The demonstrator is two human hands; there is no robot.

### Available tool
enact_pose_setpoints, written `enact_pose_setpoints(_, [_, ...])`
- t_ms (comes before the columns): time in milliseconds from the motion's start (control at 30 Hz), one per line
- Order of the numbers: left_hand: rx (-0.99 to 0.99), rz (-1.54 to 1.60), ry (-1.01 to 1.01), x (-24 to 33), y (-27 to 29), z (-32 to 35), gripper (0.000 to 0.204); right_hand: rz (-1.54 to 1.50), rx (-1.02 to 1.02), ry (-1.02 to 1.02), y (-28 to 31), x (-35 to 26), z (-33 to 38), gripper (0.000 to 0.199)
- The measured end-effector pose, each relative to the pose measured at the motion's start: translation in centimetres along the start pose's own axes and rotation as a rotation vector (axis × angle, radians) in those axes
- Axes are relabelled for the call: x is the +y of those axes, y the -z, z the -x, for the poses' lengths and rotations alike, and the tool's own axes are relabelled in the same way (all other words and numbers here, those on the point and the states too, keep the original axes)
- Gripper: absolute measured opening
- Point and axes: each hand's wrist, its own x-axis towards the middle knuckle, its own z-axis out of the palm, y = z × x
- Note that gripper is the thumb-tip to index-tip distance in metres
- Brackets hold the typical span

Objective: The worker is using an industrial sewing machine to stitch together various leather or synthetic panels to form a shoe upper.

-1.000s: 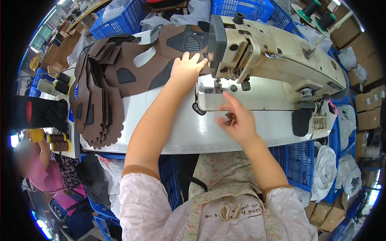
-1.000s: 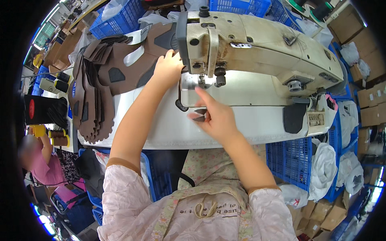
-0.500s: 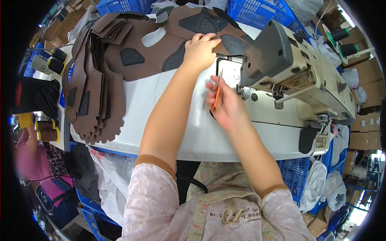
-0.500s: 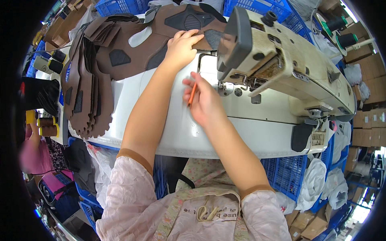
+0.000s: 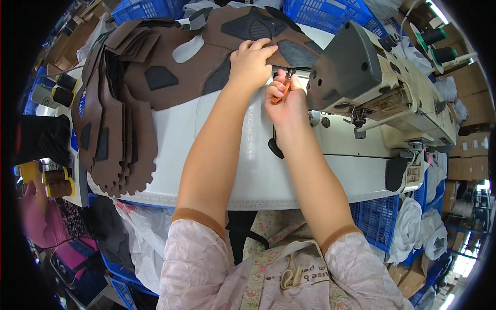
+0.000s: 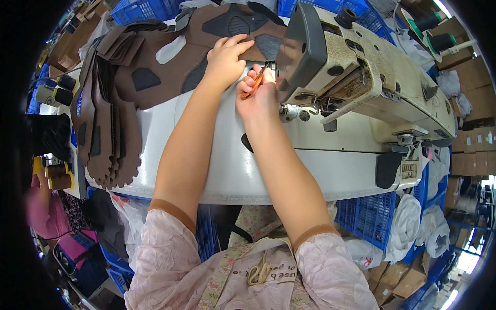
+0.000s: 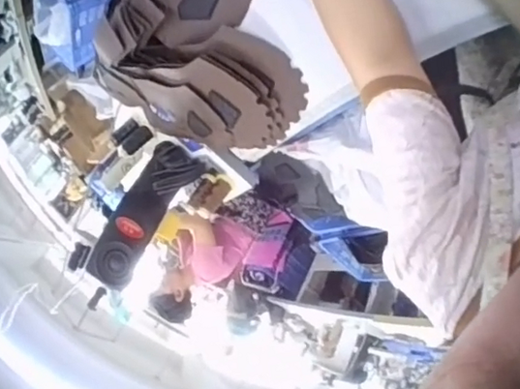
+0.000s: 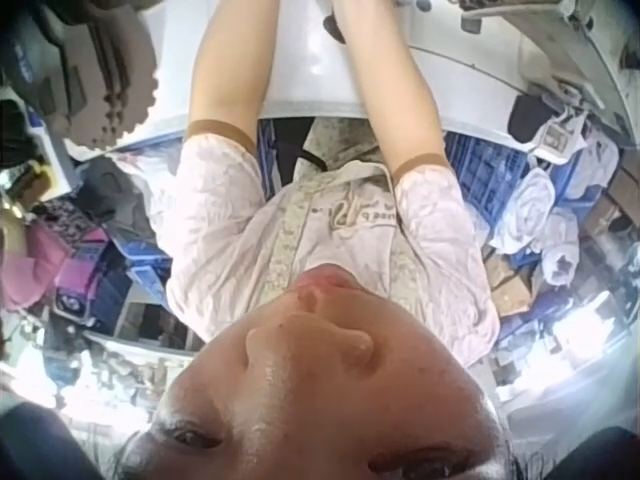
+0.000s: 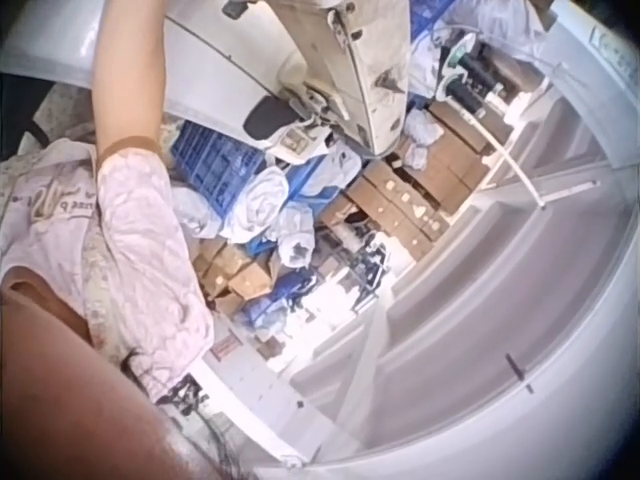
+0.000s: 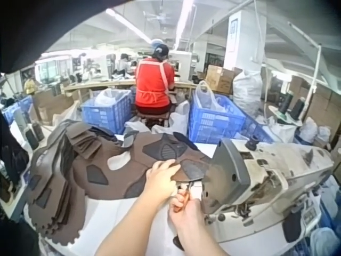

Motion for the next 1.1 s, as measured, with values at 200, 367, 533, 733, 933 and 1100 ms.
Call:
enact_pose_setpoints(200, [-0.008, -0.004, -0.009, 0.2, 0.0, 0.0, 0.05, -0.021, 0.018, -0.007, -0.2, -0.4, -0.2, 0.037])
enact_pose_setpoints(367, [-0.004, -0.008, -0.02, -0.7, 0.1, 0.4, 0.05, 0.149, -0.029, -0.203, 0.8, 0.9, 6.6, 0.035])
enact_pose_setpoints(533, [0.011, -0.06, -0.065, 0.7, 0.5, 0.1, 0.056, 0.619, -0.164, -0.469, 3.4, -4.8, 15.3, 0.039])
enact_pose_setpoints(733, [0.231, 0.113, -0.011, 1.2, 0.8, -1.9, 0.039, 1.162, -0.573, -0.492, 8.2, -13.3, 17.2, 0.05])
enact_pose_setpoints(933, [0.292, 0.583, 0.289, 6.7, 12.4, -10.2, 0.03, 0.741, -0.662, -0.534, 9.7, -14.5, 16.2, 0.054])
enact_pose_setpoints(1100, [0.438, 0.373, -0.032, 10.7, 23.1, -11.2, 0.038, 0.664, -0.726, -0.575, 10.6, -14.6, 16.4, 0.058])
